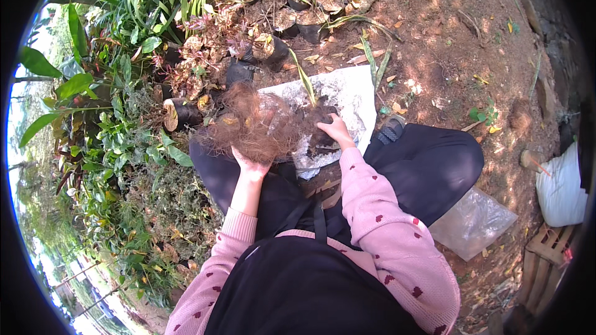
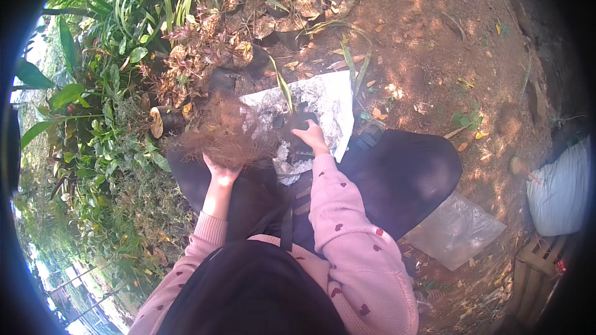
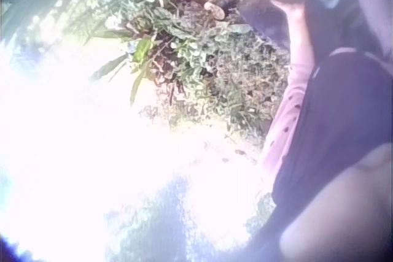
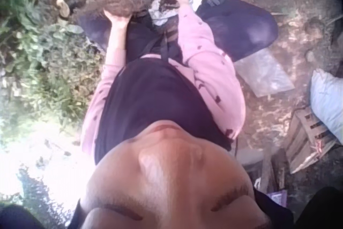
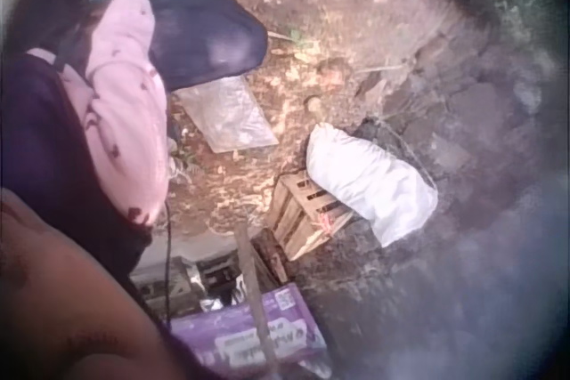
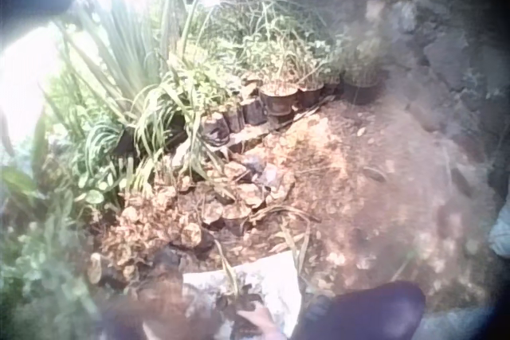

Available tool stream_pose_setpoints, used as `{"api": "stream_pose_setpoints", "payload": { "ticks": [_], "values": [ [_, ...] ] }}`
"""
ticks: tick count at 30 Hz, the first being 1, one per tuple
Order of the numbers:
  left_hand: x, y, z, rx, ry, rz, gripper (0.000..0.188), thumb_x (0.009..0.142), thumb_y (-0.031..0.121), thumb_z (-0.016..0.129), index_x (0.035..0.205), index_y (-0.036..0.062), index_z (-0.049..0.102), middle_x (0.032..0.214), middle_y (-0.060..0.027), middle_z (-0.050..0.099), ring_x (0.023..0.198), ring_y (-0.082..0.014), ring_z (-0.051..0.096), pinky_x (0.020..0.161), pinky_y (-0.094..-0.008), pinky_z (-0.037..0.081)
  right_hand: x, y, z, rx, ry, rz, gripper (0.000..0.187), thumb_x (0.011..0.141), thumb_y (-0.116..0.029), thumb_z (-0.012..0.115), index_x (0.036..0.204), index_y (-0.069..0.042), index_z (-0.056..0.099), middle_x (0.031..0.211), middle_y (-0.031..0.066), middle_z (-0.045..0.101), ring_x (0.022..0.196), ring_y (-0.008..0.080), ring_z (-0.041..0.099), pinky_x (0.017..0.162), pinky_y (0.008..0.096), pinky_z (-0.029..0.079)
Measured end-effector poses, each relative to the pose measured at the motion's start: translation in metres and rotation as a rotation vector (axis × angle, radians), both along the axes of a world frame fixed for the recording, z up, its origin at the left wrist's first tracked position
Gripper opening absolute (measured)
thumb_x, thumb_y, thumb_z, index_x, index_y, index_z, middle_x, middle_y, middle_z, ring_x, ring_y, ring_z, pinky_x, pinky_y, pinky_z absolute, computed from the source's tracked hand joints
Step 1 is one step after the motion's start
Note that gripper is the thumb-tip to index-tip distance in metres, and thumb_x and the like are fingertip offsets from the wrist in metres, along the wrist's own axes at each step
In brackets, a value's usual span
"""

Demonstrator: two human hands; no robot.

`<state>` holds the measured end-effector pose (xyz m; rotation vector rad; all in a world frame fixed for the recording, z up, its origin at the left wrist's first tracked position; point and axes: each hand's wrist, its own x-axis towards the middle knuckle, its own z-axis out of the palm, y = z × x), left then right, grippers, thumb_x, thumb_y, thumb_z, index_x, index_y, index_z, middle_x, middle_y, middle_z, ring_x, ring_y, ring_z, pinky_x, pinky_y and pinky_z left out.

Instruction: The person sits on the ground and uses both hands to loosen and shape the soil around a small plant's rootball. They repeatedly pat and compress the soil, occasionally picking up small debris and discarding it, then continue to mold the rootball into a compact form.

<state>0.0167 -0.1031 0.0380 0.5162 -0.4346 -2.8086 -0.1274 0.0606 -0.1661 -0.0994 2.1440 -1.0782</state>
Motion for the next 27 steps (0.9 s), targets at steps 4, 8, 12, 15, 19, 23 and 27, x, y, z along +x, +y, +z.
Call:
{"api": "stream_pose_setpoints", "payload": {
  "ticks": [4,8,12,15,19,23,27],
  "values": [
    [0.003,0.004,-0.027,0.029,-0.033,-0.03,0.076,0.085,0.063,0.044,0.142,0.0134,0.033,0.146,-0.0155,0.03,0.132,-0.0399,0.03,0.107,-0.0586,0.024,-0.043,0.016,0.059,-0.308,0.065,0.139,0.075,0.071,-0.035,0.074,0.129,0.004,0.047,0.127,0.0181,0.053,0.118,0.025,0.05,0.1,0.0337,0.037],
    [0.005,0.01,-0.033,0.021,-0.086,-0.124,0.068,0.091,0.058,0.038,0.138,0.0093,0.039,0.141,-0.0118,0.041,0.126,-0.0293,0.041,0.106,-0.0457,0.033,-0.063,0.047,0.178,-0.414,0.245,0.189,0.066,0.078,-0.025,0.069,0.13,0.006,0.044,0.126,0.0159,0.054,0.117,0.0223,0.05,0.101,0.032,0.036],
    [-0.003,0.03,-0.047,-0.156,-0.161,-0.188,0.076,0.086,0.061,0.048,0.141,0.0092,0.035,0.142,-0.0115,0.038,0.125,-0.0298,0.042,0.103,-0.049,0.036,-0.044,0.074,0.261,-0.632,0.126,0.114,0.07,0.078,-0.026,0.071,0.13,0.01,0.042,0.13,0.0213,0.05,0.122,0.0243,0.046,0.104,0.034,0.033],
    [-0.006,0.055,-0.067,-0.127,-0.153,-0.219,0.066,0.088,0.049,0.053,0.138,0.0089,0.038,0.137,-0.0097,0.044,0.12,-0.0277,0.048,0.1,-0.0472,0.041,-0.021,0.081,0.261,-0.575,0.201,0.131,0.068,0.078,-0.025,0.071,0.129,0.011,0.043,0.129,0.0212,0.051,0.122,0.025,0.046,0.104,0.0341,0.033],
    [-0.017,0.09,-0.051,-0.171,-0.148,-0.183,0.061,0.088,0.042,0.056,0.138,0.0111,0.039,0.133,-0.0095,0.047,0.118,-0.026,0.05,0.099,-0.0436,0.044,0.028,0.066,0.259,-0.59,0.075,0.074,0.067,0.074,-0.02,0.075,0.126,0.009,0.046,0.123,0.0196,0.055,0.118,0.0238,0.048,0.103,0.0338,0.034],
    [-0.011,0.089,-0.054,-0.105,-0.164,-0.228,0.07,0.088,0.051,0.052,0.143,0.0139,0.031,0.136,-0.0116,0.044,0.12,-0.0284,0.048,0.101,-0.047,0.041,0.045,0.066,0.229,-0.412,0.192,0.06,0.062,0.073,-0.024,0.074,0.123,0.004,0.05,0.122,0.0192,0.055,0.116,0.0256,0.051,0.099,0.0346,0.038],
    [-0.005,0.088,-0.041,0.203,-0.088,-0.273,0.079,0.084,0.068,0.038,0.141,0.0139,0.035,0.138,-0.0115,0.043,0.124,-0.0306,0.043,0.102,-0.0547,0.035,0.043,0.069,0.236,-0.298,0.309,0.074,0.06,0.073,-0.025,0.074,0.121,0.003,0.052,0.117,0.0209,0.058,0.112,0.0275,0.053,0.096,0.0349,0.04]
  ]
}}
